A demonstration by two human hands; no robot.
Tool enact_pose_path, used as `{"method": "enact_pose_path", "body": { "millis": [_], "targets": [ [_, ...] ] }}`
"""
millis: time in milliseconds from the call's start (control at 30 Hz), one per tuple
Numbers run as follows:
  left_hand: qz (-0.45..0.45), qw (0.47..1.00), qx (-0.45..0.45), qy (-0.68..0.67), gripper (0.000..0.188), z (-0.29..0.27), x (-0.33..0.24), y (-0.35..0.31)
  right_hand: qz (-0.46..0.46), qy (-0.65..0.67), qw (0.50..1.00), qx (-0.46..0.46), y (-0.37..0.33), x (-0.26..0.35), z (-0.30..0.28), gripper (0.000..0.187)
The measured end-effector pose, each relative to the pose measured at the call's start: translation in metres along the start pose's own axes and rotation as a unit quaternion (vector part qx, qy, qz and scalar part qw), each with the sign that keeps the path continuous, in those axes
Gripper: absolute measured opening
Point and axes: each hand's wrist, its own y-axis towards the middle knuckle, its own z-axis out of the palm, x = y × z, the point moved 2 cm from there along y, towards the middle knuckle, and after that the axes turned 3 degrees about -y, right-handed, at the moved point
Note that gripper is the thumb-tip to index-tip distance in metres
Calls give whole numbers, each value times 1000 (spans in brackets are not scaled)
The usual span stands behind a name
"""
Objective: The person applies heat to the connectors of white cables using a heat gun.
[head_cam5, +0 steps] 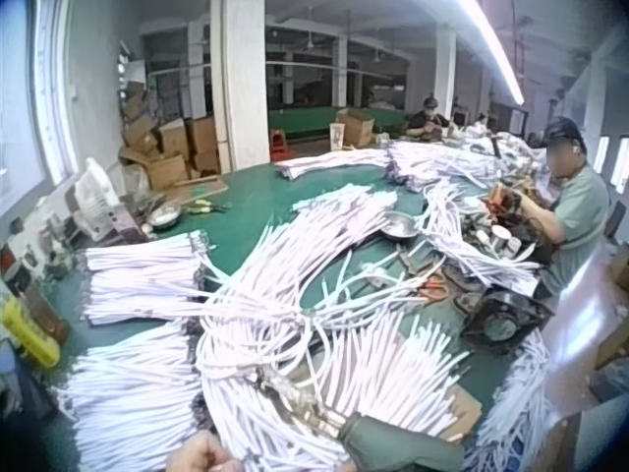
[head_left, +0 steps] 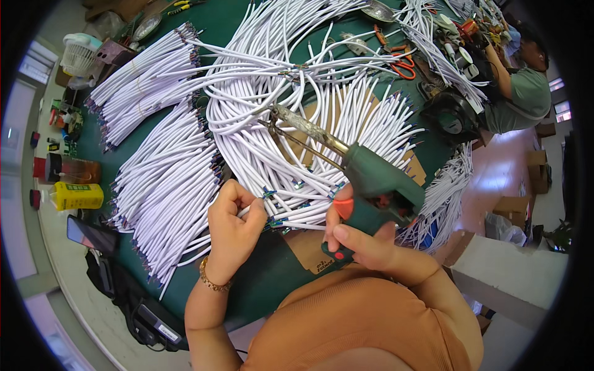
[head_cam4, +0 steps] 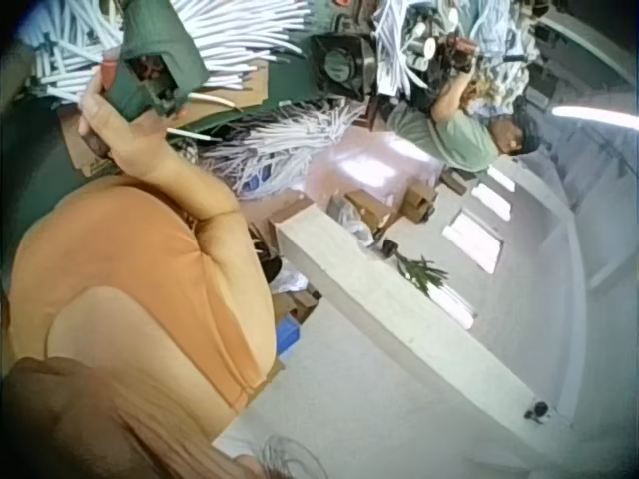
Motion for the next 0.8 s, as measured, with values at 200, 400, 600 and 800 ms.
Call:
{"method": "enact_pose_path", "body": {
  "millis": [200,400,600,800],
  "targets": [
    [-67,991,14,-114,14,-4,0,2,20,-80,997,9,-7,8,-10,36],
    [110,988,-11,109,7,-11,-28,2,-24,-36,996,-81,-11,8,-27,33],
    [250,945,93,188,9,26,-55,-6,-43,-49,997,-43,-22,3,-45,38],
    [213,952,111,190,14,61,-59,3,-3,-56,992,-116,-32,5,-48,32]
  ]
}}
